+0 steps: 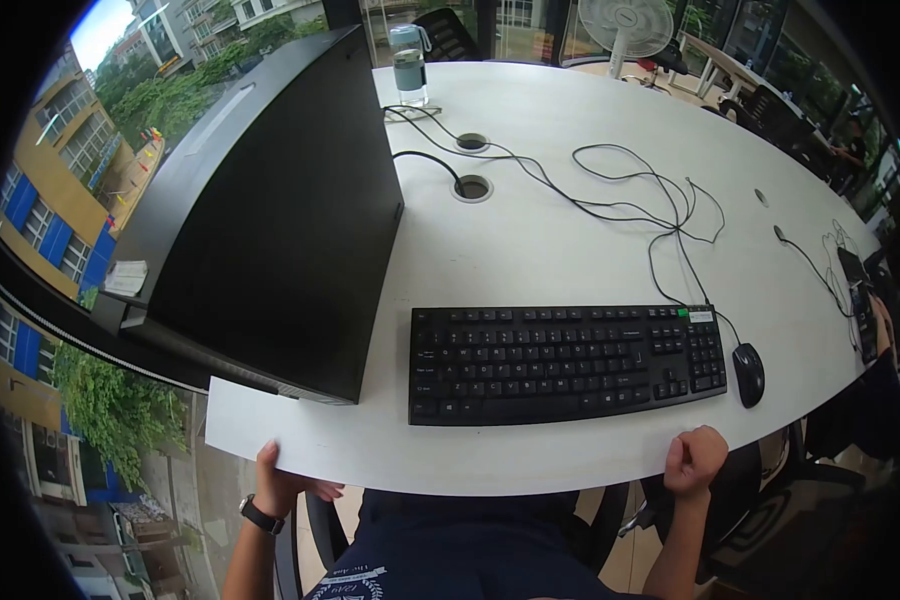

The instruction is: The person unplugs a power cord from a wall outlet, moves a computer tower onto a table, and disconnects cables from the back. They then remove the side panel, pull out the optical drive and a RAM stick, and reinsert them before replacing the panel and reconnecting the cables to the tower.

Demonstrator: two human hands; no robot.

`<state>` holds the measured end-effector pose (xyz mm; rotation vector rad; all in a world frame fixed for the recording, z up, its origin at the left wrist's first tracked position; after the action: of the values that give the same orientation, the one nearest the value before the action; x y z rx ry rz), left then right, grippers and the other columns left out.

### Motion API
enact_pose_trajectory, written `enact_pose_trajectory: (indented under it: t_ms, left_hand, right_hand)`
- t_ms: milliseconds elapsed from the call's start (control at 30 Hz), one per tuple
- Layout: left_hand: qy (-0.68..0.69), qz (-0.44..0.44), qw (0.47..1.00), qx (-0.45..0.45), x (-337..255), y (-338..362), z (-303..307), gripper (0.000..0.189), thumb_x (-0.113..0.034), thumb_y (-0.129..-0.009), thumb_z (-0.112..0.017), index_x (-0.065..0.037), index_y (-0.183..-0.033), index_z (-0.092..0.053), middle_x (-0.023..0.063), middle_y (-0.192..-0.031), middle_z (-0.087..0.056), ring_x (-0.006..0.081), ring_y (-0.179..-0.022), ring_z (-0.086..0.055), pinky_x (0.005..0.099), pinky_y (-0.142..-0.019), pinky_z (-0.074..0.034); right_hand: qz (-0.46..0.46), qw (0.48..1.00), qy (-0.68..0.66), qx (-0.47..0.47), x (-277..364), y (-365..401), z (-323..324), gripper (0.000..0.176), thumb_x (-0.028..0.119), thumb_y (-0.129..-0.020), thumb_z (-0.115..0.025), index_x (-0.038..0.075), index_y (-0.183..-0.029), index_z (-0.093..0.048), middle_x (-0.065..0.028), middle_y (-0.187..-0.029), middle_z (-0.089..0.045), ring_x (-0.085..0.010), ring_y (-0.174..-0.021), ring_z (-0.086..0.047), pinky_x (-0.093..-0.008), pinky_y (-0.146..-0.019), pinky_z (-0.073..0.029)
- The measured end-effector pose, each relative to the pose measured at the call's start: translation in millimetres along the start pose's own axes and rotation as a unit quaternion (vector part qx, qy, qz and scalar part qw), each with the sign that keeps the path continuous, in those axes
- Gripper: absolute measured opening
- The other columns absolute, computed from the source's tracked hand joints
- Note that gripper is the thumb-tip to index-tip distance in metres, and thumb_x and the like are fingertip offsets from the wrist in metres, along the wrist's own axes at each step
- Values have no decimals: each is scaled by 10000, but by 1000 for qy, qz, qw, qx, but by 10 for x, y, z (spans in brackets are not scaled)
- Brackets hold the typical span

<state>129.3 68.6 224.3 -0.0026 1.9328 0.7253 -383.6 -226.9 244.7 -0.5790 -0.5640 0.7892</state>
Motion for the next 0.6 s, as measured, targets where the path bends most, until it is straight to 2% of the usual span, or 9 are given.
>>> enact_pose_trajectory:
  t_ms: [67,100,167,233,300,333,433,533,600]
  left_hand:
    - [-140,165,975,41,-214,175,250,957,-768,-955,-299,102,-1082,-676,240,-914,-744,369,-830,-757,420,-703,-636]
    - [-193,198,957,86,-430,299,272,915,-736,-995,-345,96,-1005,-726,227,-917,-753,338,-852,-758,401,-792,-622]
    - [-376,113,918,50,-860,564,106,657,-530,-1023,-520,89,-1013,-740,205,-914,-759,294,-859,-751,369,-830,-602]
    - [-364,-106,922,-75,-1302,743,-256,460,-358,-992,-610,81,-987,-744,174,-887,-757,246,-867,-735,338,-813,-585]
    - [-335,-389,830,-221,-1481,707,-514,439,-364,-978,-572,18,-1133,-722,222,-1235,-663,244,-1083,-681,354,-840,-561]
    - [-367,-513,719,-291,-1484,621,-529,609,-487,-980,-565,-34,-1387,-570,216,-1484,-500,295,-1308,-558,452,-1001,-506]
    - [-435,-629,519,-382,-1573,208,-925,935,-631,-907,-597,-74,-1590,-282,209,-1632,-307,354,-1516,-307,569,-1172,-338]
    - [-408,-604,535,-428,-1678,-79,-1327,1267,-742,-778,-694,-87,-1644,-42,196,-1700,-126,409,-1564,-141,602,-1234,-170]
    - [-376,-607,558,-422,-1667,-187,-1405,1417,-689,-695,-820,-58,-1633,34,229,-1684,-60,420,-1556,-119,586,-1234,-182]
  right_hand:
    - [-57,995,-69,38,139,-180,97,131,72,-767,-640,39,-649,-595,-86,-565,-499,-268,-476,-481,-380,-485,-339]
    - [-56,993,-97,49,206,-316,170,114,70,-757,-663,43,-651,-632,-82,-570,-547,-250,-486,-517,-359,-499,-368]
    - [-50,983,-169,60,357,-740,196,93,81,-759,-671,37,-677,-658,-85,-604,-602,-240,-509,-556,-337,-519,-408]
    - [-75,962,-226,136,514,-1331,105,122,119,-792,-696,15,-730,-682,-86,-675,-660,-207,-588,-618,-313,-579,-466]
    - [-110,910,-358,178,607,-1971,-215,193,175,-853,-695,-15,-823,-707,-81,-743,-687,-174,-690,-649,-305,-669,-512]
    - [-146,872,-402,239,638,-2310,-408,266,223,-929,-657,-37,-930,-714,-81,-828,-707,-162,-790,-660,-304,-765,-526]
    - [-75,807,-516,277,721,-3247,-1487,552,480,-1044,-539,-41,-1113,-706,-83,-1010,-708,-151,-974,-633,-307,-923,-487]
    - [-110,796,-454,385,932,-3936,-2572,814,659,-1044,-349,-29,-1436,-536,-186,-1424,-580,-257,-1375,-504,-383,-1186,-352]
    - [-91,707,-579,397,1113,-4090,-3062,964,771,-995,-292,-15,-1545,-391,-140,-1546,-480,-245,-1489,-370,-405,-1245,-254]
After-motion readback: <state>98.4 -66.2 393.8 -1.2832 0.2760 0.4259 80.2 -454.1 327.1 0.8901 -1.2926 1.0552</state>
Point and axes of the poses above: each hand's wrist, its own y-axis away from the middle knuckle, its own z-axis out of the back of the hand, x = y × z, the point moved 1 cm from there along -y, towards the middle knuckle
